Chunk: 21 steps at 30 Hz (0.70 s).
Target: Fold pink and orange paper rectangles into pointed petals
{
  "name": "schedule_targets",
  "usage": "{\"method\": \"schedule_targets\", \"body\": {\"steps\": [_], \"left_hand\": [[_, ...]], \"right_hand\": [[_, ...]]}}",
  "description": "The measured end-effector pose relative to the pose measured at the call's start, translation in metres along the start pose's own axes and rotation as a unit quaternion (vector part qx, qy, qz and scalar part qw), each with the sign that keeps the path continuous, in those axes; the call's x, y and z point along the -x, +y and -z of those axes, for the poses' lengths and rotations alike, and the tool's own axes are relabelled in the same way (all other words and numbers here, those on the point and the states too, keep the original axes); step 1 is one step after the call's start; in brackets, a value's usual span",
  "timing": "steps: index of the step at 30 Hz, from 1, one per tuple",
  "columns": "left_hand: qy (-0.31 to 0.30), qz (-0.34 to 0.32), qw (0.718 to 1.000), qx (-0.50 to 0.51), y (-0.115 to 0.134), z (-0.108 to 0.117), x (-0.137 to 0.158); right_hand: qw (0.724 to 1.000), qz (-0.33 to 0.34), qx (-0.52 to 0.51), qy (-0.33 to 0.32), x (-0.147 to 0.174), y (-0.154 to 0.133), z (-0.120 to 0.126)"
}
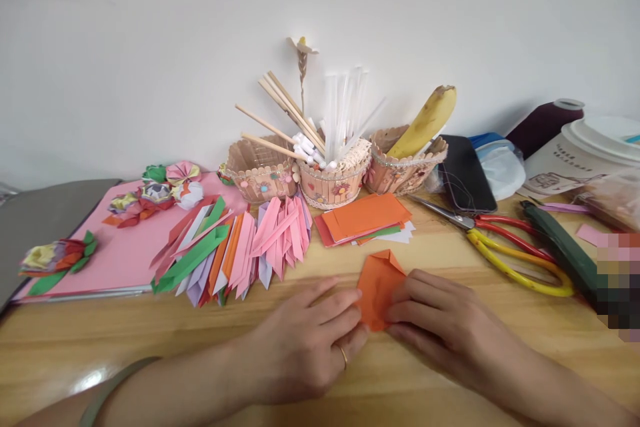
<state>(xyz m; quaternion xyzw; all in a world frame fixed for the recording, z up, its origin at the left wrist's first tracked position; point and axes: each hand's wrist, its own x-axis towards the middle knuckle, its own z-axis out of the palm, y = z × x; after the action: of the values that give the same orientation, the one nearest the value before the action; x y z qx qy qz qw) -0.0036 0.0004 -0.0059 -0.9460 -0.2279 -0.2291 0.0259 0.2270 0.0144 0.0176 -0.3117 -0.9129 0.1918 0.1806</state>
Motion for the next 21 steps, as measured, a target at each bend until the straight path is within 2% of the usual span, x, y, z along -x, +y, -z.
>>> {"method": "schedule_targets", "body": {"steps": [5,13,21], "left_hand": [[0.003,-0.019,1.0,-0.007,-0.001,0.003,0.0],[0.011,-0.038,0.999,0.001,-0.002,0.009,-0.006],[-0.04,-0.027,0.999,0.011,0.001,0.003,-0.003]], "right_hand": [[0.998,-0.042,-0.036,0.006,0.0,-0.001,-0.003],[0.995,-0.094,-0.028,0.018,-0.001,-0.003,-0.008],[0.993,-0.114,-0.031,0.025,-0.002,-0.003,-0.011]]}}
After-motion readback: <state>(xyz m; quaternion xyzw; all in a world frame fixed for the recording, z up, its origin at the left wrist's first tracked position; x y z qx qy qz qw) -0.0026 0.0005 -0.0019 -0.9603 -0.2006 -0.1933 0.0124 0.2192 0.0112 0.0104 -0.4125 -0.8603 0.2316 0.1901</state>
